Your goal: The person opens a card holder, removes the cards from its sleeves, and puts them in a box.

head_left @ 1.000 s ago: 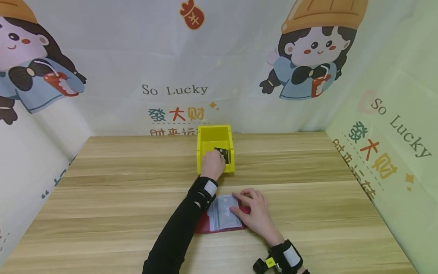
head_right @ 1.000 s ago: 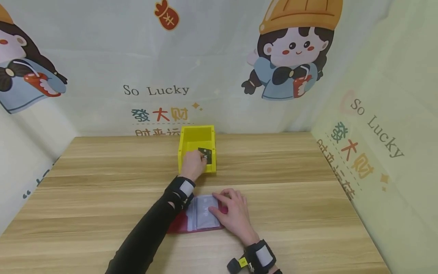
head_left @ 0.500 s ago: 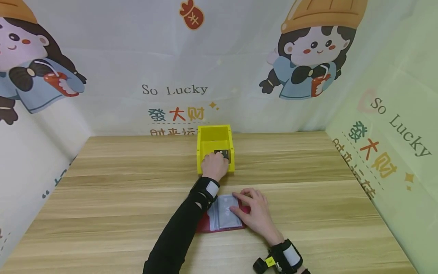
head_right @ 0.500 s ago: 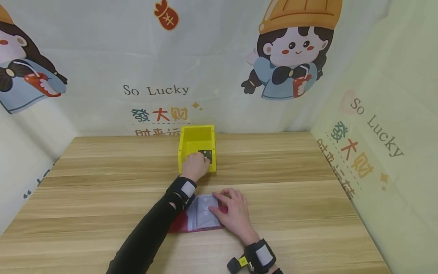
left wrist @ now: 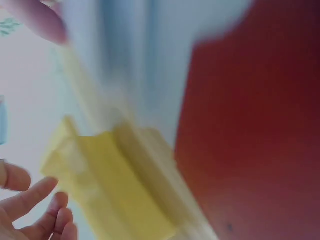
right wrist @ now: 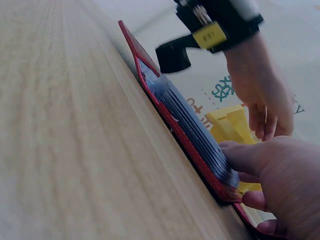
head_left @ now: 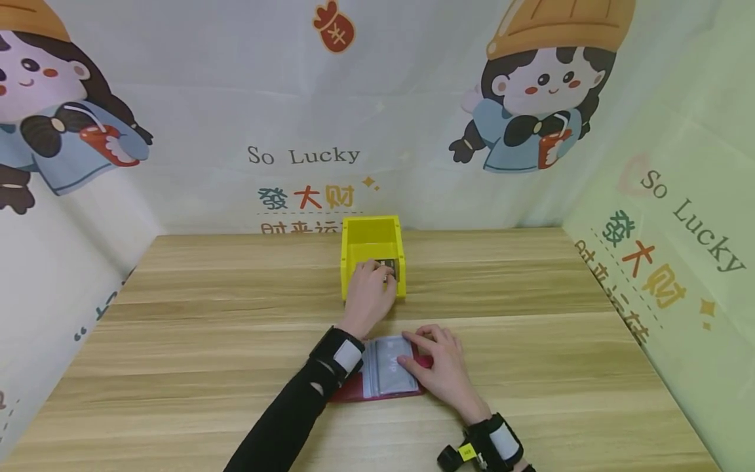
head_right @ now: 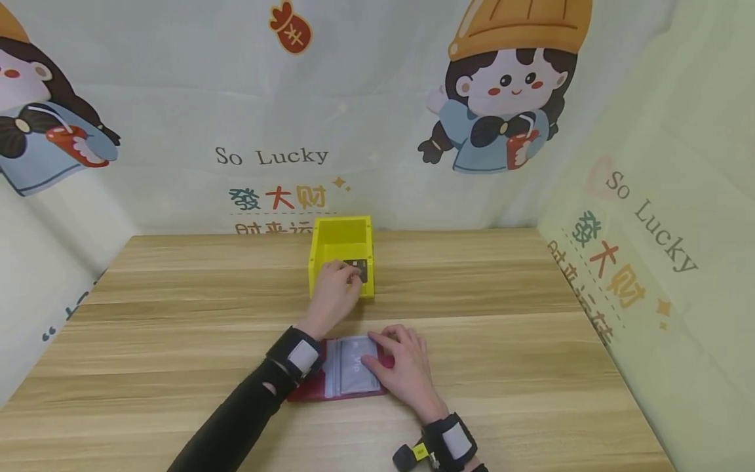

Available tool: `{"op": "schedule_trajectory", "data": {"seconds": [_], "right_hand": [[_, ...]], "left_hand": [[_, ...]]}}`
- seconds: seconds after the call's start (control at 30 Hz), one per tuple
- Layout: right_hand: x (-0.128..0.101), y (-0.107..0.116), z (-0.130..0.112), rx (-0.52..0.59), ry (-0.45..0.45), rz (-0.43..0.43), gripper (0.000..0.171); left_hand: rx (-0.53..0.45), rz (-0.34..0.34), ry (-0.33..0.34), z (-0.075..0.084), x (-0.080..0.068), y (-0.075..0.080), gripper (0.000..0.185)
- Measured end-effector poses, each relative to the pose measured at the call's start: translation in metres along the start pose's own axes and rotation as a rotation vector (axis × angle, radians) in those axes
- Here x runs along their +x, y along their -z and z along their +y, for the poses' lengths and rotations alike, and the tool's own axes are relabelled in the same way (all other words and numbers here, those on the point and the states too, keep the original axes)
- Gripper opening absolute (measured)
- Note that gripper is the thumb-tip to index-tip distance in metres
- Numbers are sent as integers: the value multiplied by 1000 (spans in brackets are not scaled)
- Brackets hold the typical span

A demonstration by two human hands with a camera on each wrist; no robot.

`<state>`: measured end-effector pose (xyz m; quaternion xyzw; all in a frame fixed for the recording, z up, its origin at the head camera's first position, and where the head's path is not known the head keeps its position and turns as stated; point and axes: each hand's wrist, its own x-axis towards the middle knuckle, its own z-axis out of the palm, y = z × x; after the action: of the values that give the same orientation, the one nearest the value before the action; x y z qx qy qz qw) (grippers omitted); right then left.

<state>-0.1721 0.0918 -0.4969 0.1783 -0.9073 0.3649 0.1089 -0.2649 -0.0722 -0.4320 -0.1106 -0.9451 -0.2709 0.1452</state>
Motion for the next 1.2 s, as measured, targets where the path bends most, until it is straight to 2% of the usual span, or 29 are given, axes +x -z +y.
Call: {"op": "schedule_trajectory", "data": {"seconds": [0.13,0.27,0.43,0.57,0.77,0.9,1.07,1.2], "right_hand": [[0,0,0,-9,2,-1,40],[0,1,-2,-3,-22,-19,39],[0,2,-3,-4,-61,-50,41],[0,1,-3,-23,-68,-61,42],[2,1,-4,-47,-57,-81,43],[5,4,-7,-119,-55,-125,44],[14,8,-10,-177,-20,-182,48],[19,11,-7,-192,8,-180,46]], "left_hand": [[-140,-124,27,-1,-26,20,21],[-224,-235,71,-8,-53,36,19],[-244,-303,126,-19,-84,46,16],[-235,-350,147,-25,-100,47,19],[-338,-390,137,-31,-109,46,33],[-382,-413,134,-33,-109,45,40],[-414,-429,177,-37,-108,45,43],[-451,-458,198,-38,-104,41,43]]}}
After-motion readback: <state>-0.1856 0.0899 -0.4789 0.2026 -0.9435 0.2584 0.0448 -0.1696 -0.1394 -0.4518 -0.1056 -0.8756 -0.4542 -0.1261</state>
